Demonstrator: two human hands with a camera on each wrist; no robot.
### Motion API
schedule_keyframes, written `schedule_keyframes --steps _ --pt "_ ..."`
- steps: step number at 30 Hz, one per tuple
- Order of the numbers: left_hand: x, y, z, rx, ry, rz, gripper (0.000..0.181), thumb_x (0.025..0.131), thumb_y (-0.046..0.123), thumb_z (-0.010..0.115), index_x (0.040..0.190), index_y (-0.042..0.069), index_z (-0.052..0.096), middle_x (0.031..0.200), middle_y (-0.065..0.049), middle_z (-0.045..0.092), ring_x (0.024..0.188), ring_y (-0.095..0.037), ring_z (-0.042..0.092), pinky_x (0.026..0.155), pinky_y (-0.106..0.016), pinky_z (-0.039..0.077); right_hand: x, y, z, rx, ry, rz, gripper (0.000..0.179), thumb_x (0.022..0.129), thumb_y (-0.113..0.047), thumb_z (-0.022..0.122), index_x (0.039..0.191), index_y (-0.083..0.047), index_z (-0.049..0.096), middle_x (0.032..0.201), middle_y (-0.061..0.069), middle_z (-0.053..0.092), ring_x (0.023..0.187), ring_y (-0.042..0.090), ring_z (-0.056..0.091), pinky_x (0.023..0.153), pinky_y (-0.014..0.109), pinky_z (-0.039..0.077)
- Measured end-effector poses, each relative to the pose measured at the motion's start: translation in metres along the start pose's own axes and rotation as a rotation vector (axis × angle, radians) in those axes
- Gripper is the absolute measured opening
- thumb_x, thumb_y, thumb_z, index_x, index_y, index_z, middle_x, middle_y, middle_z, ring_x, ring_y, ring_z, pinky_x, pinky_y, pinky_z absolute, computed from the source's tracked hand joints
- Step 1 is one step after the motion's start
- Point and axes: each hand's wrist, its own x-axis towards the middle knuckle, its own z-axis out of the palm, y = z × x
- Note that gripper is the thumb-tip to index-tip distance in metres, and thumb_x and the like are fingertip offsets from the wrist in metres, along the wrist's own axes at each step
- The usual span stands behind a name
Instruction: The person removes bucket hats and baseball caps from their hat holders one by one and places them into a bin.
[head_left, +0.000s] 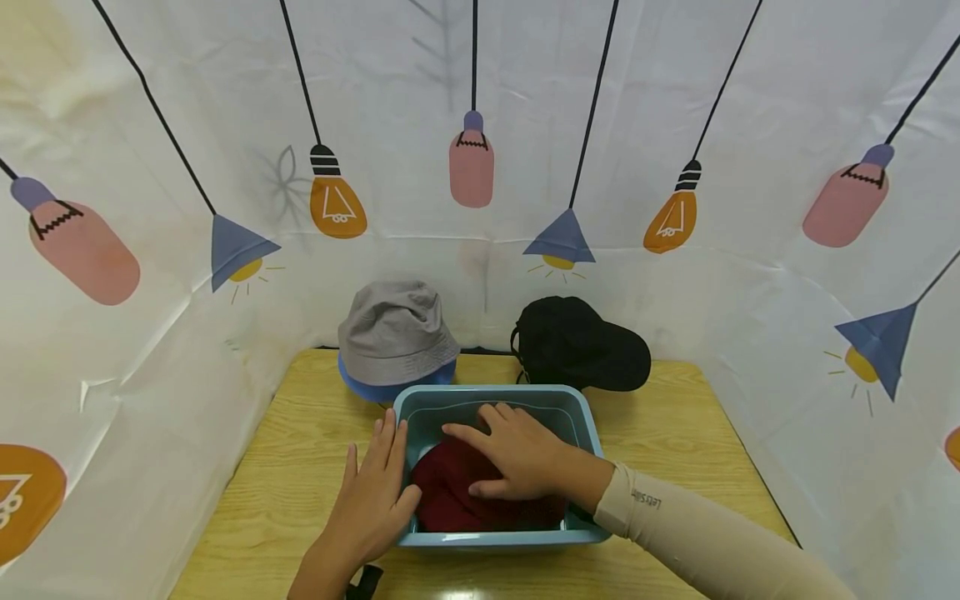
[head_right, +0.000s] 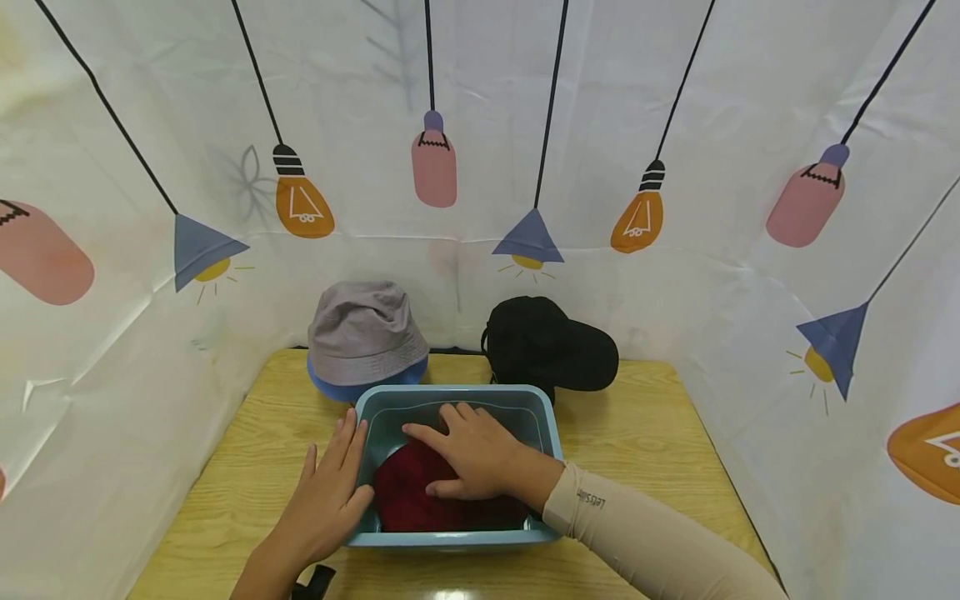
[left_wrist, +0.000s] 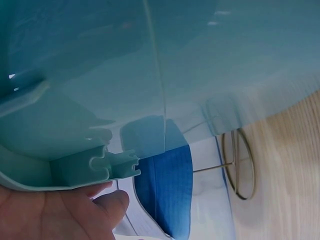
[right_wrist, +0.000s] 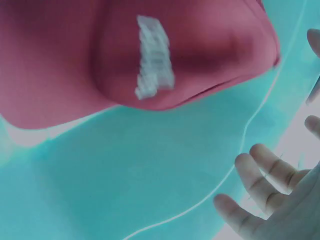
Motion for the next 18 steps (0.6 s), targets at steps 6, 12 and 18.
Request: schedule_keyframes --steps 6,12,18 --pt "0.0010 0.0003 -0.0003 -0.003 -0.019 -0.007 0.078 0.100 0.027 0.056 0.166 0.007 0.020 0.176 -0.007 0.002 0.162 -0.030 0.006 0.120 -0.073 0.005 -0.0007 0.0002 -0.0007 0.002 0.009 -0.002 0.092 0.092 -0.071 0.060 0.165 -0.044 0.011 0.141 0.009 0.052 0.117 0.024 0.055 0.096 0.047 0.053" --pt "0.0017 0.0000 -0.0005 -0.002 -0.027 -0.011 0.078 0.100 0.029 0.054 0.166 0.008 0.019 0.176 -0.006 0.001 0.162 -0.029 0.004 0.120 -0.073 0.005 -0.0015 0.0003 -0.0043 -0.010 0.010 -0.003 0.090 0.093 -0.070 0.060 0.165 -0.046 0.011 0.149 0.011 0.050 0.129 0.029 0.053 0.107 0.054 0.048" --pt "0.0008 -0.0006 0.0006 0.011 -0.007 -0.001 0.078 0.099 0.027 0.056 0.166 0.007 0.020 0.176 -0.008 0.004 0.162 -0.032 0.007 0.119 -0.074 0.006 -0.0027 0.0025 -0.0085 0.001 0.031 0.022 0.091 0.094 -0.069 0.060 0.165 -0.048 0.007 0.160 0.011 0.040 0.143 0.033 0.043 0.116 0.063 0.036"
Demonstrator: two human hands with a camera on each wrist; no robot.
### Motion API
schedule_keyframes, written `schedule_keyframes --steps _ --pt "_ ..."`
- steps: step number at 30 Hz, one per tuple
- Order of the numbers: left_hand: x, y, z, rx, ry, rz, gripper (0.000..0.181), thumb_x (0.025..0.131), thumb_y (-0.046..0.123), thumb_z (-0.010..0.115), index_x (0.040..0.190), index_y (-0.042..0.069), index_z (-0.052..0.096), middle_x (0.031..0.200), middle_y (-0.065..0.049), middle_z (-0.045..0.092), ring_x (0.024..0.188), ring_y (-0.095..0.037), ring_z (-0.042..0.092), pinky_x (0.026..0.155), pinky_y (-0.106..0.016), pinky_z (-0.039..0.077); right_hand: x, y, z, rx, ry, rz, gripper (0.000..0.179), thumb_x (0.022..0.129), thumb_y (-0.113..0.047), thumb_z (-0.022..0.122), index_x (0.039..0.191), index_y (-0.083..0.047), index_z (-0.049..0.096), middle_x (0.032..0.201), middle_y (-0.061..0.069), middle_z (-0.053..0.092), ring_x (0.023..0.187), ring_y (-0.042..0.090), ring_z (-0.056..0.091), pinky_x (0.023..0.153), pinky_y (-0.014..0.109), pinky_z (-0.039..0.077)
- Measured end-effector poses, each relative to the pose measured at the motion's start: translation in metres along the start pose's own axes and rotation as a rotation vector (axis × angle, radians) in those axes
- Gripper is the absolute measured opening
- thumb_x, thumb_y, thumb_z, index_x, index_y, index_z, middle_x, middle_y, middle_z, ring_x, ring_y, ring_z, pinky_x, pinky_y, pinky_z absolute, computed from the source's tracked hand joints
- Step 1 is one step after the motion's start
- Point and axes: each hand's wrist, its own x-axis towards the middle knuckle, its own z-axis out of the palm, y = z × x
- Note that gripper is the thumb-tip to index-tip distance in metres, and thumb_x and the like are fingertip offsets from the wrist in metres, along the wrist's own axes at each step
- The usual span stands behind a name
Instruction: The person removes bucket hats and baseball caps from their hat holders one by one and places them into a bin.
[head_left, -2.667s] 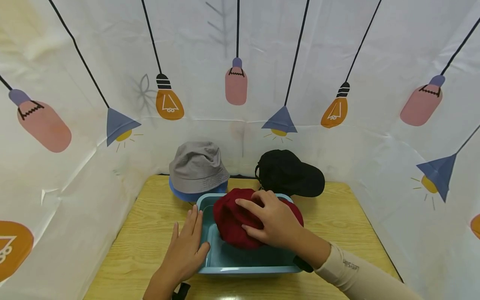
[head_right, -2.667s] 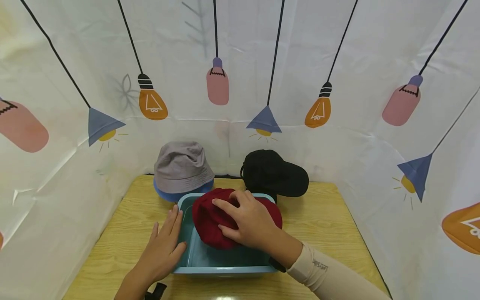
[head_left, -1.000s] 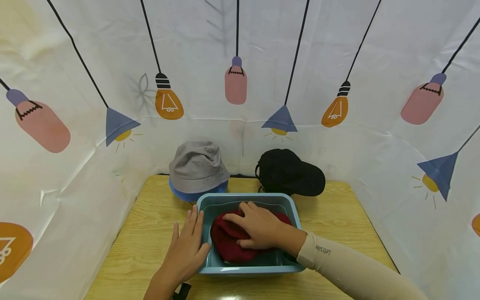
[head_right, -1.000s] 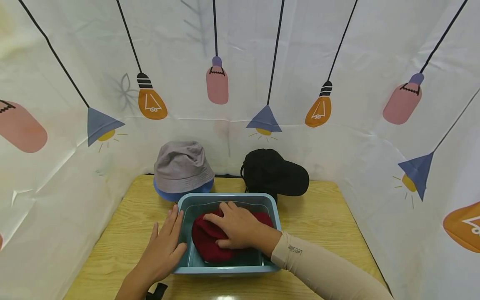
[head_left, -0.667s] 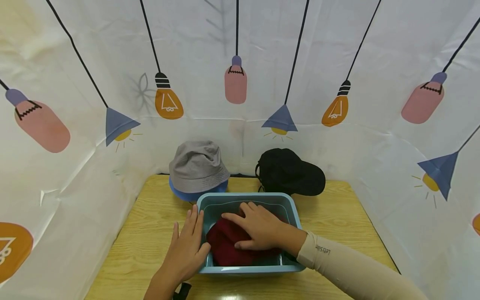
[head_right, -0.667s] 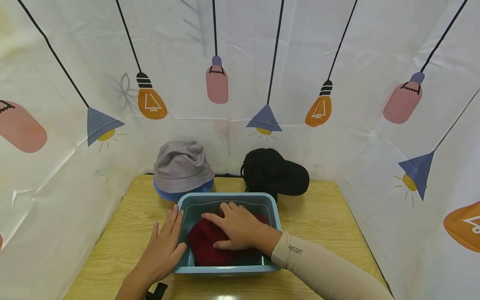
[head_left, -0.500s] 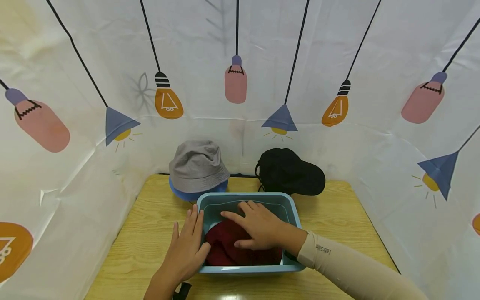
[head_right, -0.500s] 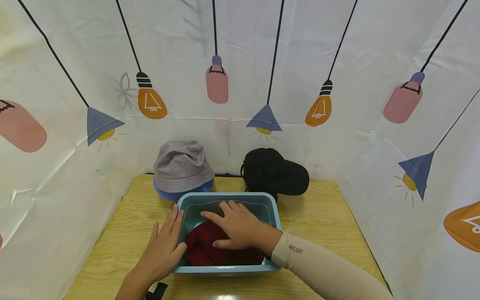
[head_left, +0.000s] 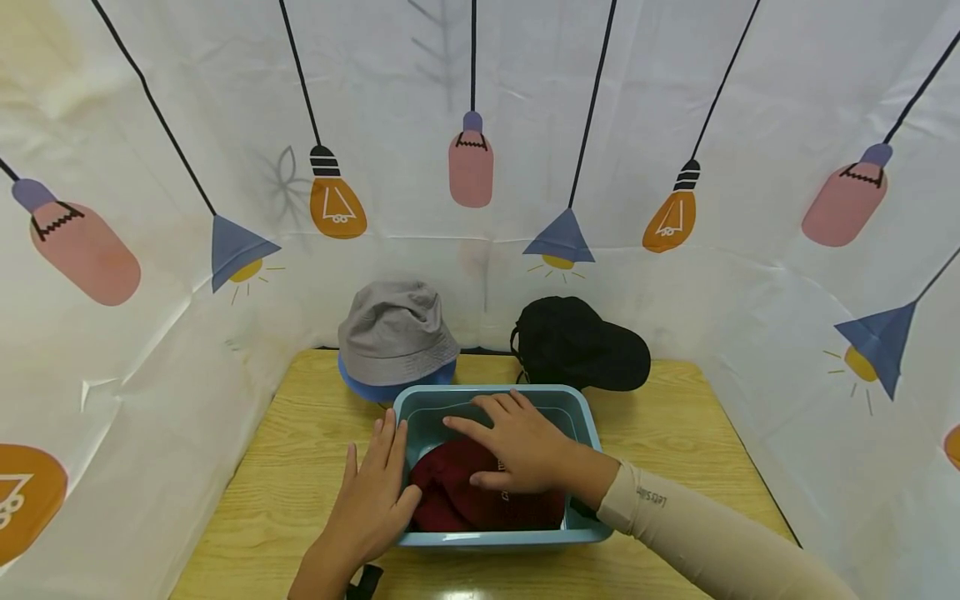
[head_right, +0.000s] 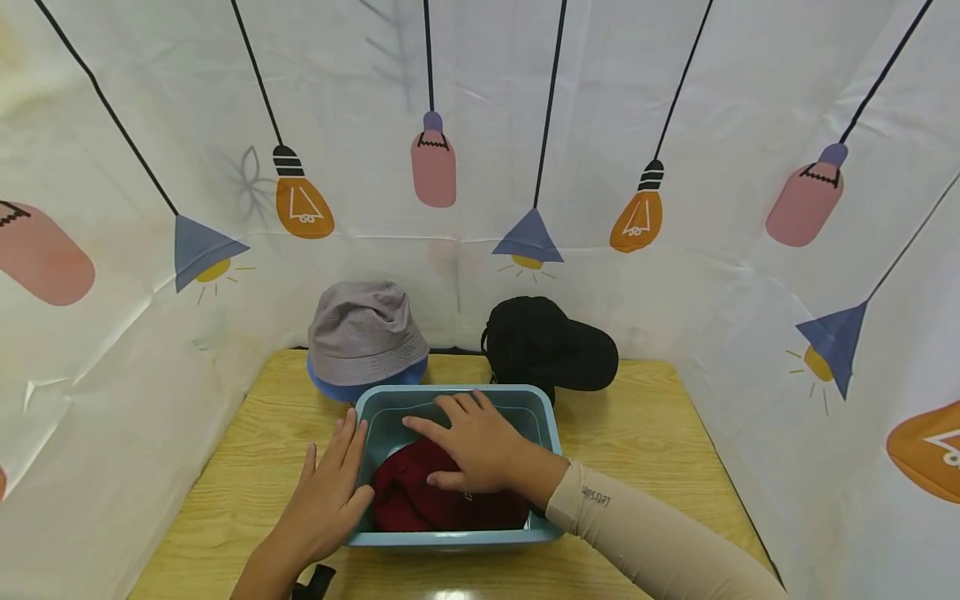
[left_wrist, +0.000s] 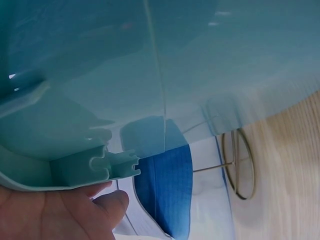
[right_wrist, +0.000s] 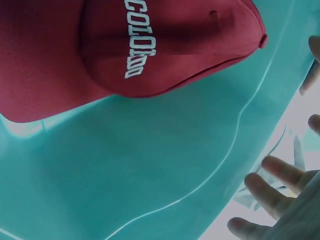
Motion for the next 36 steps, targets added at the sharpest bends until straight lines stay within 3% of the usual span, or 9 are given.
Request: schedule_keyframes --steps 9,16,24,28,36 --pt "0.002 0.000 0.000 -0.006 -0.009 -0.019 0.079 0.099 0.027 0.057 0.166 0.008 0.020 0.176 -0.006 0.003 0.162 -0.030 0.006 0.120 -0.073 0.005 0.000 0.007 -0.009 -0.019 0.055 0.007 0.085 0.095 -0.066 0.059 0.165 -0.042 0.018 0.163 0.012 0.036 0.147 0.033 0.040 0.114 0.066 0.037" --pt "0.003 -0.001 0.002 -0.009 -0.016 -0.021 0.080 0.099 0.027 0.058 0.166 0.009 0.019 0.176 -0.005 0.001 0.162 -0.029 0.005 0.121 -0.073 0.004 -0.001 0.016 -0.019 -0.061 0.096 0.045 0.079 0.098 -0.075 0.042 0.165 -0.040 0.020 0.163 0.010 0.036 0.144 0.032 0.043 0.115 0.062 0.038" --pt "0.001 0.000 0.002 -0.013 -0.008 -0.021 0.081 0.098 0.026 0.059 0.166 0.009 0.020 0.176 -0.005 0.003 0.162 -0.029 0.006 0.121 -0.072 0.004 0.000 0.029 -0.029 -0.054 0.204 0.111 0.080 0.095 -0.066 0.058 0.163 -0.036 0.029 0.163 0.013 0.037 0.146 0.034 0.042 0.117 0.064 0.035" --pt "-0.001 0.000 0.002 -0.010 0.002 -0.018 0.082 0.096 0.025 0.060 0.166 0.009 0.021 0.176 -0.006 0.005 0.162 -0.030 0.007 0.120 -0.072 0.006 -0.001 0.032 -0.034 -0.064 0.229 0.129 0.078 0.095 -0.065 0.059 0.162 -0.033 0.035 0.162 0.013 0.038 0.145 0.035 0.042 0.117 0.063 0.036" --pt "0.000 0.001 0.001 -0.020 0.008 -0.005 0.083 0.096 0.024 0.059 0.167 0.013 0.017 0.176 -0.005 0.005 0.162 -0.030 0.009 0.120 -0.073 0.006 0.000 0.039 -0.038 -0.058 0.243 0.165 0.079 0.097 -0.067 0.055 0.164 -0.036 0.029 0.163 0.013 0.037 0.146 0.034 0.041 0.118 0.063 0.035"
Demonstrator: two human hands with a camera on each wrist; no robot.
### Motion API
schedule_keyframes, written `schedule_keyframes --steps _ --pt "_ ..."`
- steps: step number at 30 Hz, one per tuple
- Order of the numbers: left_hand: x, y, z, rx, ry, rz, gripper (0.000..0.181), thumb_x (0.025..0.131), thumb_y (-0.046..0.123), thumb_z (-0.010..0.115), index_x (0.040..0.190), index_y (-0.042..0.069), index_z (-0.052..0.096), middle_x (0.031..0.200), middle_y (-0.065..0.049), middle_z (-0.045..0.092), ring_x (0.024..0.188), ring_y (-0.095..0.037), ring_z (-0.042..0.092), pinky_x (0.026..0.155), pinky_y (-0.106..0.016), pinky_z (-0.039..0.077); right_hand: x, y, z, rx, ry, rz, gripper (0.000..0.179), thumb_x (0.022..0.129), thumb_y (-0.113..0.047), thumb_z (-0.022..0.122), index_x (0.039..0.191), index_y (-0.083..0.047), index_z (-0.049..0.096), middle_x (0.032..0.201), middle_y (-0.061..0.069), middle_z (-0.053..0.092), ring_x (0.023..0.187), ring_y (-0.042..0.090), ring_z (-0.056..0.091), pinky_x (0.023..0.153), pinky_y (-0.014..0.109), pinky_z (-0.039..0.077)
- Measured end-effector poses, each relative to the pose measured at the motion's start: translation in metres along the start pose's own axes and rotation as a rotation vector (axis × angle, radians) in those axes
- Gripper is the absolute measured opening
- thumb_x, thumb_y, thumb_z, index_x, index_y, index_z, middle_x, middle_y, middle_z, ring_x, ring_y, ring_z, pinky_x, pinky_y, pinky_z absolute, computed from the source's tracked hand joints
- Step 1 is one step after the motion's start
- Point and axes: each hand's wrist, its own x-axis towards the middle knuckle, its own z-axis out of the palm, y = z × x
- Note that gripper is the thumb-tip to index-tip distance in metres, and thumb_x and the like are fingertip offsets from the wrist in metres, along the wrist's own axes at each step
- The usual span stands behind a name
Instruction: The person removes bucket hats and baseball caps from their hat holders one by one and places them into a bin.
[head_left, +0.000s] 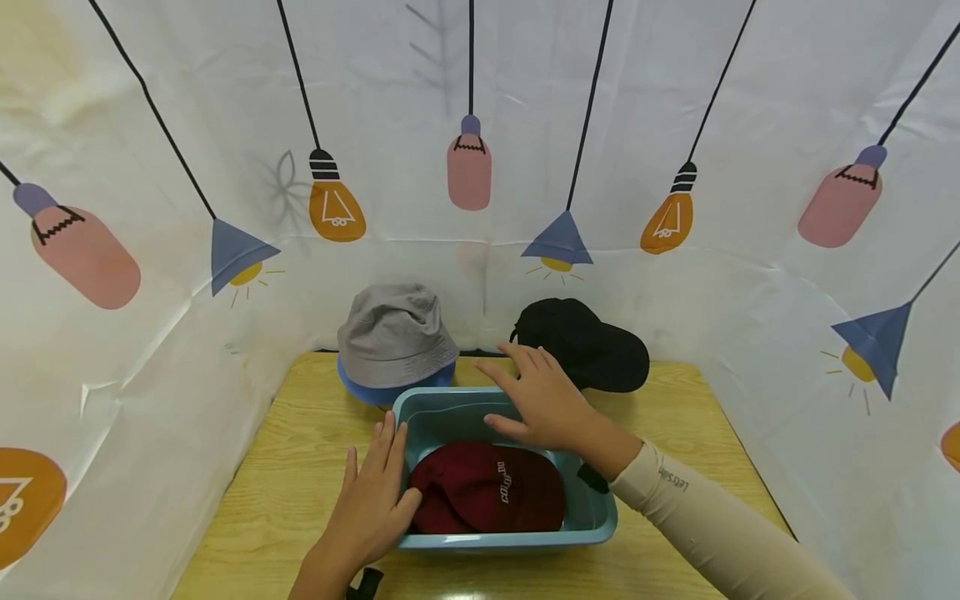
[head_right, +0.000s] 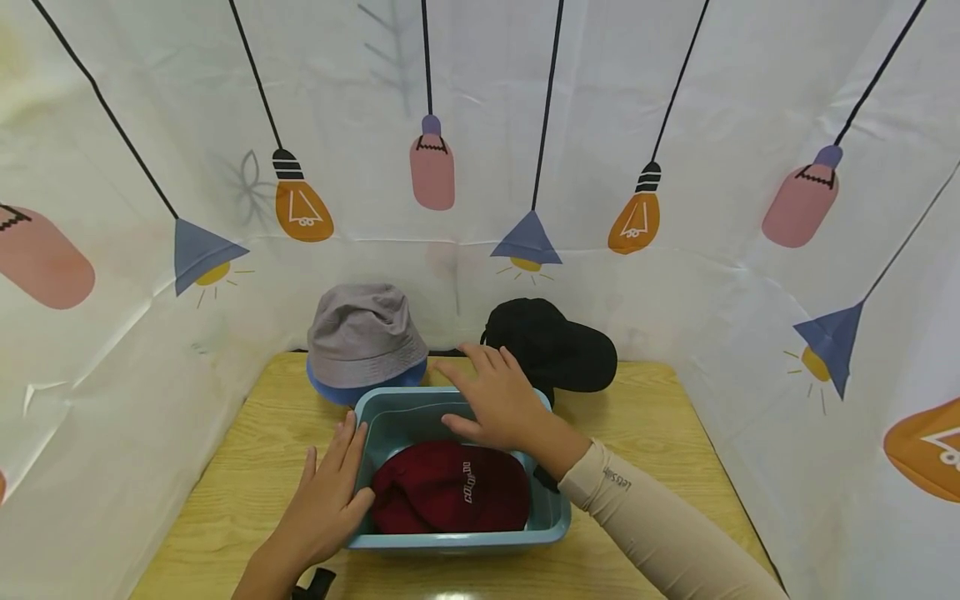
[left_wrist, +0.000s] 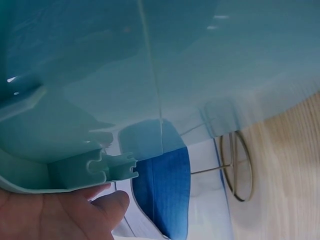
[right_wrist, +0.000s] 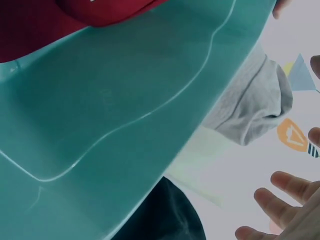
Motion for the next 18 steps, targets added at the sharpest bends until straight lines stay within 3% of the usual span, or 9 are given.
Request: schedule_keyframes --steps 11,18 --pt "0.001 -0.002 0.001 -0.005 -0.005 -0.016 0.082 0.097 0.025 0.059 0.167 0.013 0.020 0.176 -0.005 0.004 0.162 -0.030 0.008 0.118 -0.076 0.005 0.007 0.011 -0.003 -0.027 0.099 -0.009 0.082 0.095 -0.063 0.062 0.164 -0.032 0.029 0.158 0.019 0.042 0.140 0.039 0.046 0.115 0.061 0.039" --pt "0.001 -0.002 0.001 -0.026 -0.021 -0.024 0.082 0.097 0.024 0.060 0.167 0.013 0.019 0.176 -0.004 0.002 0.162 -0.029 0.006 0.119 -0.074 0.002 0.010 0.018 -0.006 -0.004 0.105 0.034 0.083 0.095 -0.061 0.063 0.164 -0.031 0.028 0.160 0.020 0.039 0.141 0.040 0.044 0.114 0.063 0.038"
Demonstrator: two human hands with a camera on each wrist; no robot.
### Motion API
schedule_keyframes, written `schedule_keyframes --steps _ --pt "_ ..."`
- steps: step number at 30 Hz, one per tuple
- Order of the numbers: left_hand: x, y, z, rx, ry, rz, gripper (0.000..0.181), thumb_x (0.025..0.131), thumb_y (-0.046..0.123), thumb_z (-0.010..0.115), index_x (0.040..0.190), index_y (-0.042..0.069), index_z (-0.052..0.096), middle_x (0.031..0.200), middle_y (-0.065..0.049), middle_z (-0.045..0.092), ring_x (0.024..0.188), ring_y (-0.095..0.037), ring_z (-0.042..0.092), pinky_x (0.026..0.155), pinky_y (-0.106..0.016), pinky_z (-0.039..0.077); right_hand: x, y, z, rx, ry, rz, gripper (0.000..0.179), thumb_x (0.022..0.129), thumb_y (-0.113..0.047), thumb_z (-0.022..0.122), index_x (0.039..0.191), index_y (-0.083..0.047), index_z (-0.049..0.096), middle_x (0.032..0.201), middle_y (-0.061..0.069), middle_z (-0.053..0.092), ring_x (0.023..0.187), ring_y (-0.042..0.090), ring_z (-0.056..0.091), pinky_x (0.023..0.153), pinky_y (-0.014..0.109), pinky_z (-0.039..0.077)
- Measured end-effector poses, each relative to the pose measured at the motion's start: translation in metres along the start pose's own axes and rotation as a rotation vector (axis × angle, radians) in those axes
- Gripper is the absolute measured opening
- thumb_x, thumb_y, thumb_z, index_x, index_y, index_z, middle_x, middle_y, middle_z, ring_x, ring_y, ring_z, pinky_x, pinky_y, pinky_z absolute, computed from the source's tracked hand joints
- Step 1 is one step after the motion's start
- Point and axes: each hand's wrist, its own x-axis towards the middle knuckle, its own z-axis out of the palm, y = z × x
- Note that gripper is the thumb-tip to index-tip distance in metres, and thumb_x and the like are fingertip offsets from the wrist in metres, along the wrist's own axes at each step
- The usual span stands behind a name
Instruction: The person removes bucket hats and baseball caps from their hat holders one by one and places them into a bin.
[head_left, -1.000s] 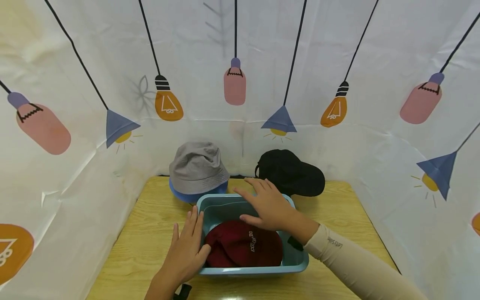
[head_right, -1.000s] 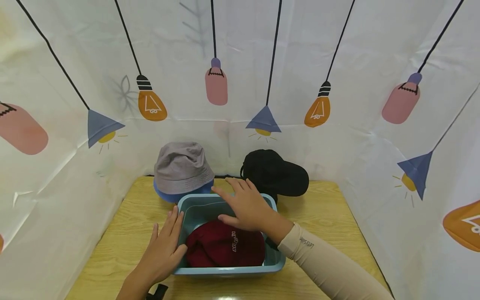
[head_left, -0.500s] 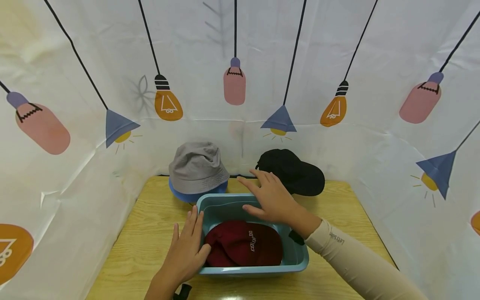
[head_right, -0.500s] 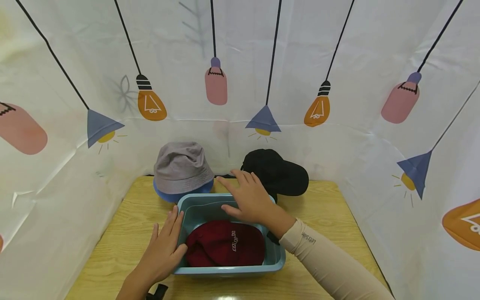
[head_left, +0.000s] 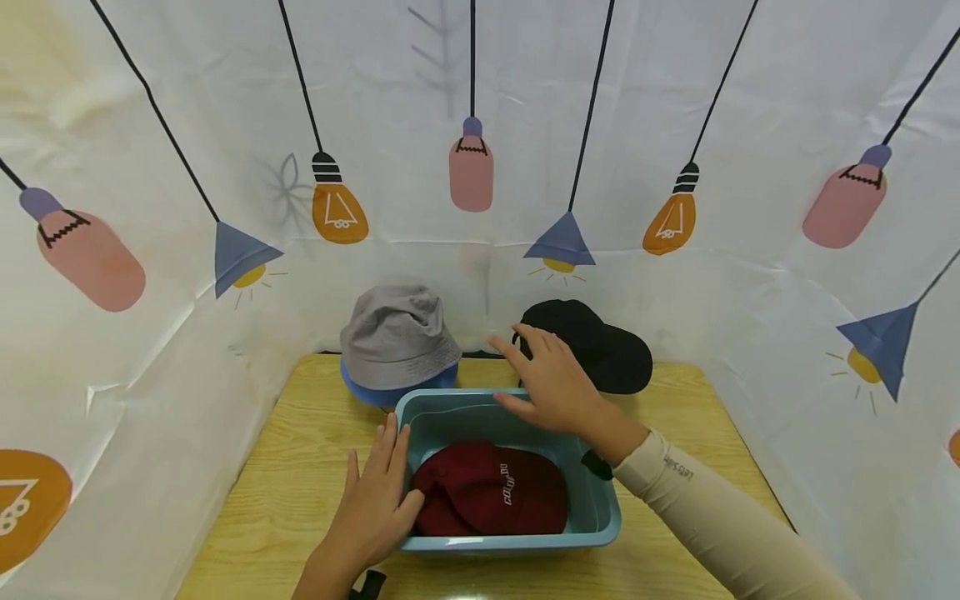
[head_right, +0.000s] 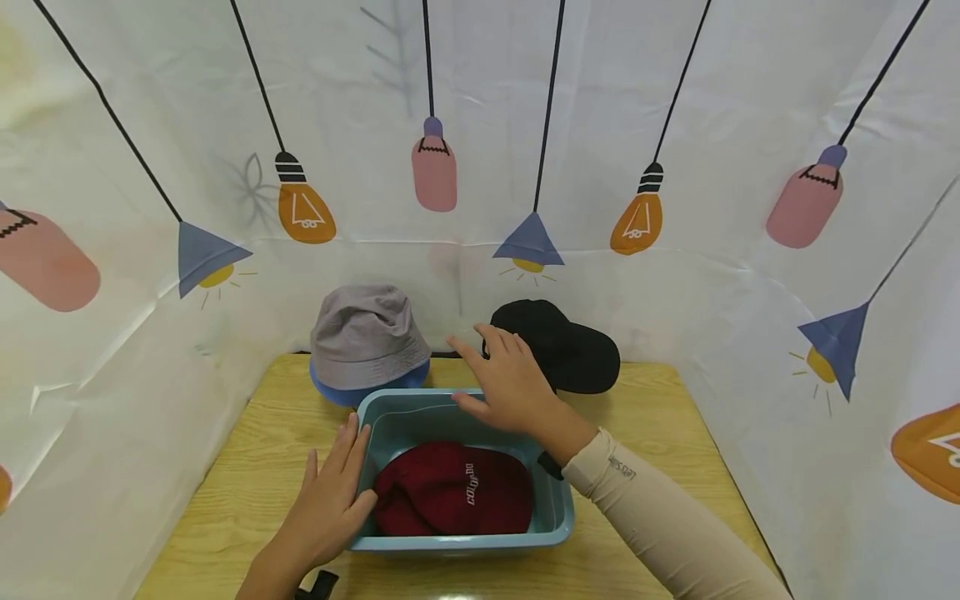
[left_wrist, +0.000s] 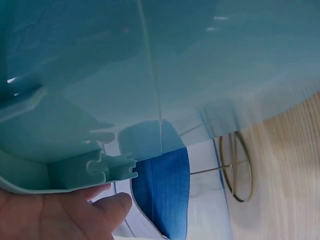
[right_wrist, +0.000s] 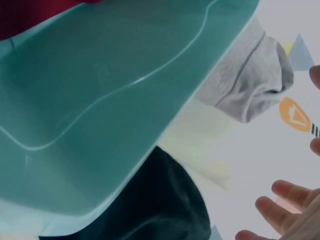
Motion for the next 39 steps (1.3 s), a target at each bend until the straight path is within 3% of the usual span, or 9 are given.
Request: schedule_keyframes --steps 12,39 --pt "0.001 0.000 0.001 -0.011 -0.022 -0.017 0.082 0.098 0.023 0.058 0.168 0.018 0.015 0.176 0.000 -0.002 0.162 -0.026 0.003 0.120 -0.073 -0.001 0.005 0.024 0.001 -0.047 0.023 0.087 0.081 0.095 -0.058 0.065 0.163 -0.030 0.032 0.159 0.023 0.037 0.144 0.043 0.040 0.118 0.065 0.032" --pt "0.000 0.003 -0.001 -0.001 -0.001 0.003 0.079 0.097 0.022 0.058 0.167 0.012 0.022 0.176 -0.006 0.004 0.161 -0.034 0.010 0.118 -0.076 0.004 0.007 0.073 0.009 -0.107 0.038 0.315 0.076 0.094 -0.057 0.066 0.159 -0.031 0.039 0.165 0.026 0.027 0.148 0.050 0.030 0.115 0.070 0.029"
